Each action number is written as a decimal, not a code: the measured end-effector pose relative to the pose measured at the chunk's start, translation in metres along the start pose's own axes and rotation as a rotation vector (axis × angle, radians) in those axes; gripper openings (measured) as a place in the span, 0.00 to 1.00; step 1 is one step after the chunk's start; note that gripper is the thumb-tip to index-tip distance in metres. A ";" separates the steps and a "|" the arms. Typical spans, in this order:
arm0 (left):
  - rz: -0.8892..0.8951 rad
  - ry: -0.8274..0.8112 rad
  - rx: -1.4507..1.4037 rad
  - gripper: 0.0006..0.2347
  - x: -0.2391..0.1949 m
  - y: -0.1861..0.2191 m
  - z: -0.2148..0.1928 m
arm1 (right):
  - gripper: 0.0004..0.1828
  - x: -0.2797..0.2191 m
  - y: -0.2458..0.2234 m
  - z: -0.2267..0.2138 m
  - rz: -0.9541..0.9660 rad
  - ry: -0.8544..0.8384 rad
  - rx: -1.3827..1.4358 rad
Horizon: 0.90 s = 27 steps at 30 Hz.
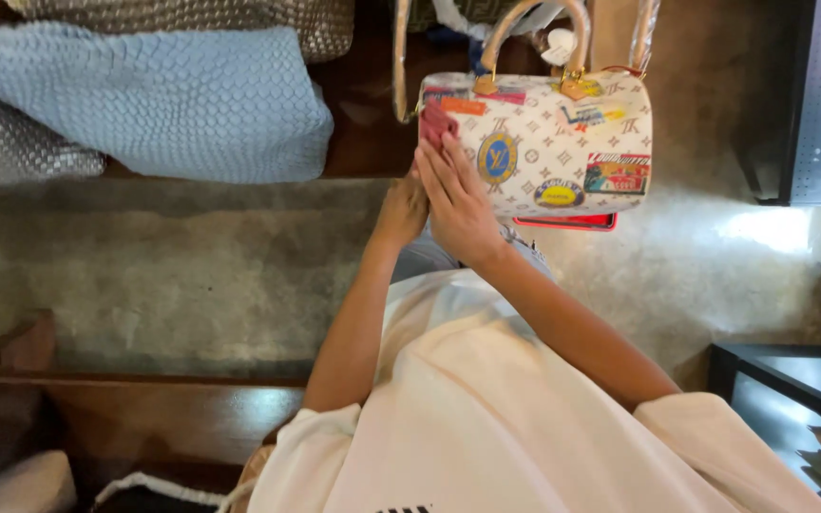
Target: The person cleans a white handbag with a colorful pattern using a red cloth. They wipe the exterior surfaces, including the sides and bottom, and then open the bag to wipe the interior lining. The person rotates the bag to access different areas while standing in front of a display of other handbags.
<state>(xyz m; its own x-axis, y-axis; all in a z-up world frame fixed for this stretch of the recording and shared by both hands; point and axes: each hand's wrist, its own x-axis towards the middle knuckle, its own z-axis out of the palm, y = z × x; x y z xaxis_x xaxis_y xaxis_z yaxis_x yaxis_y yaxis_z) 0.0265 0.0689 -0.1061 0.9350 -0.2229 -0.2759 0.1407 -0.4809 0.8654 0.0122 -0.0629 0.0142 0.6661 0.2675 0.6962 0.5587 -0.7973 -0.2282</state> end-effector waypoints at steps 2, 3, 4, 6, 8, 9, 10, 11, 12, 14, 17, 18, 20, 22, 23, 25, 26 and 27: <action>-0.015 -0.056 0.022 0.32 -0.017 0.056 -0.026 | 0.23 -0.009 0.013 -0.012 -0.017 -0.025 0.011; -0.040 -0.108 0.041 0.34 -0.027 0.083 -0.038 | 0.26 -0.015 0.019 -0.017 -0.035 -0.057 0.030; -0.044 -0.110 0.041 0.34 -0.029 0.094 -0.041 | 0.26 -0.023 0.031 -0.026 -0.032 -0.060 0.032; -0.107 -0.087 -0.079 0.33 -0.031 0.115 -0.045 | 0.29 -0.043 0.056 -0.044 0.078 -0.017 0.147; -0.151 -0.071 -0.088 0.33 -0.028 0.096 -0.037 | 0.26 -0.055 0.082 -0.081 0.102 0.001 0.073; -0.191 -0.049 -0.093 0.34 -0.025 0.087 -0.033 | 0.24 -0.061 0.095 -0.100 0.122 0.025 0.001; -0.189 -0.053 -0.098 0.34 -0.027 0.094 -0.034 | 0.24 -0.067 0.099 -0.109 0.121 0.022 -0.004; -0.190 -0.039 -0.086 0.33 -0.029 0.101 -0.035 | 0.25 -0.073 0.103 -0.119 0.228 0.012 -0.034; -0.191 -0.023 -0.070 0.33 -0.031 0.108 -0.038 | 0.26 -0.079 0.107 -0.127 0.334 0.006 -0.061; -0.194 0.013 -0.079 0.33 -0.034 0.104 -0.034 | 0.31 -0.086 0.112 -0.133 0.410 0.056 -0.009; -0.211 0.077 -0.060 0.32 -0.032 0.087 -0.024 | 0.36 -0.095 0.120 -0.142 0.659 0.187 0.094; -0.230 0.100 -0.029 0.29 -0.033 0.078 -0.022 | 0.36 -0.097 0.120 -0.143 0.842 0.263 0.147; -0.231 0.108 -0.058 0.31 -0.035 0.076 -0.017 | 0.31 -0.098 0.130 -0.141 1.137 0.130 0.346; -0.228 0.107 -0.091 0.33 -0.034 0.070 -0.005 | 0.27 -0.106 0.139 -0.139 1.418 -0.020 0.543; -0.233 0.097 -0.064 0.34 -0.032 0.064 0.004 | 0.27 -0.112 0.143 -0.137 1.497 0.050 0.612; -0.242 0.093 -0.036 0.40 -0.037 0.064 0.004 | 0.27 -0.129 0.159 -0.130 1.571 0.115 0.688; -0.201 0.141 -0.081 0.42 -0.043 0.070 -0.003 | 0.25 -0.142 0.172 -0.127 1.542 0.118 0.678; -0.160 0.188 -0.127 0.44 -0.049 0.076 -0.010 | 0.23 -0.155 0.185 -0.123 1.512 0.121 0.668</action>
<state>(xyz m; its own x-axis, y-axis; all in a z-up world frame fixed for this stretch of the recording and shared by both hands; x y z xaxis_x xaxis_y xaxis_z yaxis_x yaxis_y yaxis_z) -0.0057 0.0516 -0.0227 0.9401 0.0144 -0.3405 0.3196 -0.3848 0.8659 -0.0482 -0.3185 -0.0518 0.7470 -0.5493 -0.3744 -0.3952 0.0860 -0.9146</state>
